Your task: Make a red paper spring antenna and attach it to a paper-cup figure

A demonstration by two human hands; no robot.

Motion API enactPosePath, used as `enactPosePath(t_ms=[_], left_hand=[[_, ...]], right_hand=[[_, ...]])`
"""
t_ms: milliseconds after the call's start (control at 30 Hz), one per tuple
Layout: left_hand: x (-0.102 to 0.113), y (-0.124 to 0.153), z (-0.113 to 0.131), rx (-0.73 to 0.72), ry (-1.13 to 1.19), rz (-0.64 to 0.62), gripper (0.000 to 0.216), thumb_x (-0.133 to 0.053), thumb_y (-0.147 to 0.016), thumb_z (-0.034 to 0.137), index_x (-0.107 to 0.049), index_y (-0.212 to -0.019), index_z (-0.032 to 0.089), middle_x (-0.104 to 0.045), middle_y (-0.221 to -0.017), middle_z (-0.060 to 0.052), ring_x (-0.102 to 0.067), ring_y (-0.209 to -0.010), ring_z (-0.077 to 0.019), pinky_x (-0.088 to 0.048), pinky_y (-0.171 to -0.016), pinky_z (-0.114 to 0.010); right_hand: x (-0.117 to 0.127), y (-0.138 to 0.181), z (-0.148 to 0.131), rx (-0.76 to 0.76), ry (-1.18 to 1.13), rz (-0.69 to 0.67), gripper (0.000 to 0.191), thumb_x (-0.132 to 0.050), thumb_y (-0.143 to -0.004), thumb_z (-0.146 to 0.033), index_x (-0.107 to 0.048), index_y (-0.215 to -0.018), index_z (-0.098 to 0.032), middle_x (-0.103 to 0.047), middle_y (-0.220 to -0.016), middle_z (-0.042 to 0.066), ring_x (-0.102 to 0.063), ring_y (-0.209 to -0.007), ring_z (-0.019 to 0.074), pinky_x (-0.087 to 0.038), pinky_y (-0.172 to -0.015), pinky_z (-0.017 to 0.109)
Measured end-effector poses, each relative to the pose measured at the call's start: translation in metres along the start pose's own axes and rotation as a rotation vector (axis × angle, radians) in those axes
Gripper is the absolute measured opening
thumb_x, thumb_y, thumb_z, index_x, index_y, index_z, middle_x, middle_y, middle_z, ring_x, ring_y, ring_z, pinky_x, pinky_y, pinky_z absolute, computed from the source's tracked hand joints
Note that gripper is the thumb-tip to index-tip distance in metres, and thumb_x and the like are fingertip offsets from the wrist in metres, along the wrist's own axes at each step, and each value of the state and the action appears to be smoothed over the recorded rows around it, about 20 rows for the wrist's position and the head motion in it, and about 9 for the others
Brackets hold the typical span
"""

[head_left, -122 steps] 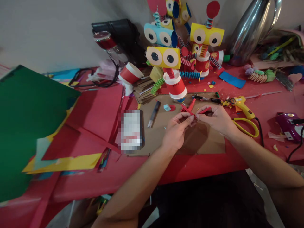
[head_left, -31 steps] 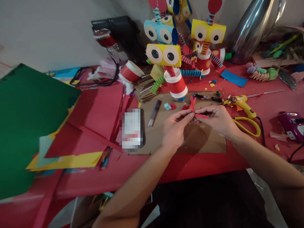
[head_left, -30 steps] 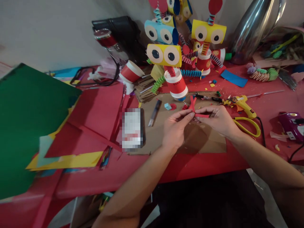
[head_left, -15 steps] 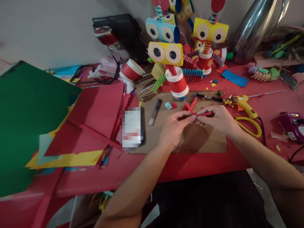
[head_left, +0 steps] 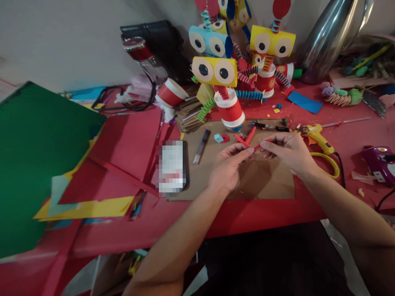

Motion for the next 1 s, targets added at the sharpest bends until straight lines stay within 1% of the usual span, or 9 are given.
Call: enactPosePath(t_ms=[133,200,267,367,467,533,700,833,1000], left_hand=[[0.001,-0.002,-0.001,0.033,0.102,-0.012,0.015,-0.08,-0.061,0.009,-0.067,-0.06,0.017,-0.066,-0.057,0.004,-0.06,-0.054,-0.0065,-0.048,-0.059,-0.018],[0.0,-0.002,-0.003,0.093,0.185,0.009,0.016,-0.075,-0.065,0.004,-0.067,-0.06,0.017,-0.067,-0.058,0.004,-0.062,-0.055,-0.0063,-0.051,-0.06,-0.017],[-0.002,-0.001,-0.006,0.18,0.246,0.034,0.019,-0.068,-0.072,0.0,-0.068,-0.062,0.016,-0.067,-0.058,0.003,-0.063,-0.054,-0.0057,-0.052,-0.061,-0.016],[-0.005,0.002,-0.011,0.294,0.289,0.064,0.025,-0.06,-0.079,-0.003,-0.066,-0.061,0.014,-0.067,-0.056,0.001,-0.062,-0.051,-0.0054,-0.052,-0.058,-0.015],[-0.005,0.004,-0.013,0.347,0.321,0.099,0.028,-0.057,-0.082,-0.004,-0.065,-0.061,0.013,-0.067,-0.056,0.0,-0.061,-0.049,-0.0058,-0.052,-0.055,-0.015],[-0.003,0.004,-0.015,0.364,0.337,0.112,0.026,-0.057,-0.082,-0.003,-0.065,-0.063,0.013,-0.067,-0.058,0.0,-0.062,-0.051,-0.0061,-0.053,-0.057,-0.016],[0.001,0.002,-0.019,0.326,0.337,0.069,0.015,-0.069,-0.075,0.002,-0.068,-0.067,0.015,-0.071,-0.068,0.0,-0.064,-0.063,-0.0077,-0.055,-0.066,-0.019],[0.0,0.001,-0.016,0.231,0.305,0.007,0.019,-0.077,-0.065,0.003,-0.065,-0.063,0.018,-0.066,-0.067,0.004,-0.062,-0.064,-0.0075,-0.053,-0.07,-0.022],[-0.003,0.0,-0.01,0.146,0.211,-0.07,0.022,-0.085,-0.054,0.009,-0.066,-0.058,0.019,-0.064,-0.063,0.006,-0.061,-0.063,-0.0068,-0.052,-0.067,-0.021]], right_hand=[[0.012,-0.001,-0.005,0.071,-0.071,0.161,0.03,-0.081,-0.067,-0.042,-0.067,-0.069,-0.017,-0.065,-0.059,-0.002,-0.059,-0.049,0.0075,-0.048,-0.049,0.021],[0.016,-0.001,-0.006,0.102,-0.112,0.199,0.028,-0.08,-0.069,-0.041,-0.065,-0.071,-0.017,-0.065,-0.062,-0.002,-0.057,-0.05,0.0065,-0.047,-0.049,0.02],[0.013,-0.002,-0.005,0.105,-0.107,0.164,0.028,-0.079,-0.07,-0.042,-0.065,-0.071,-0.018,-0.064,-0.063,-0.003,-0.057,-0.05,0.0069,-0.048,-0.051,0.021],[0.0,0.0,-0.004,0.122,-0.052,0.022,0.027,-0.081,-0.068,-0.041,-0.068,-0.072,-0.018,-0.067,-0.066,-0.001,-0.06,-0.056,0.0093,-0.05,-0.055,0.023],[-0.012,0.005,-0.005,0.181,0.015,-0.091,0.023,-0.081,-0.068,-0.036,-0.071,-0.077,-0.018,-0.072,-0.074,0.001,-0.065,-0.066,0.0121,-0.053,-0.063,0.025],[-0.016,0.009,-0.006,0.218,0.063,-0.109,0.02,-0.078,-0.072,-0.034,-0.072,-0.082,-0.018,-0.073,-0.077,0.002,-0.066,-0.069,0.0133,-0.053,-0.065,0.026],[-0.016,0.017,-0.012,0.344,0.26,-0.044,0.015,-0.075,-0.077,-0.03,-0.075,-0.09,-0.022,-0.073,-0.082,0.003,-0.066,-0.074,0.0156,-0.053,-0.068,0.029],[-0.014,0.021,-0.018,0.52,0.421,0.052,0.006,-0.074,-0.079,-0.026,-0.077,-0.084,-0.026,-0.072,-0.083,0.003,-0.065,-0.078,0.0176,-0.052,-0.073,0.032],[-0.014,0.02,-0.016,0.615,0.426,0.058,0.011,-0.068,-0.083,-0.019,-0.076,-0.08,-0.026,-0.071,-0.082,0.002,-0.065,-0.077,0.0174,-0.052,-0.074,0.032]])
Point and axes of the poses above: each hand's wrist, its own y-axis away from the middle knuckle, its own x-axis out of the back of the hand, z = x × y, the point moved 6 cm from there along -y, towards the middle knuckle
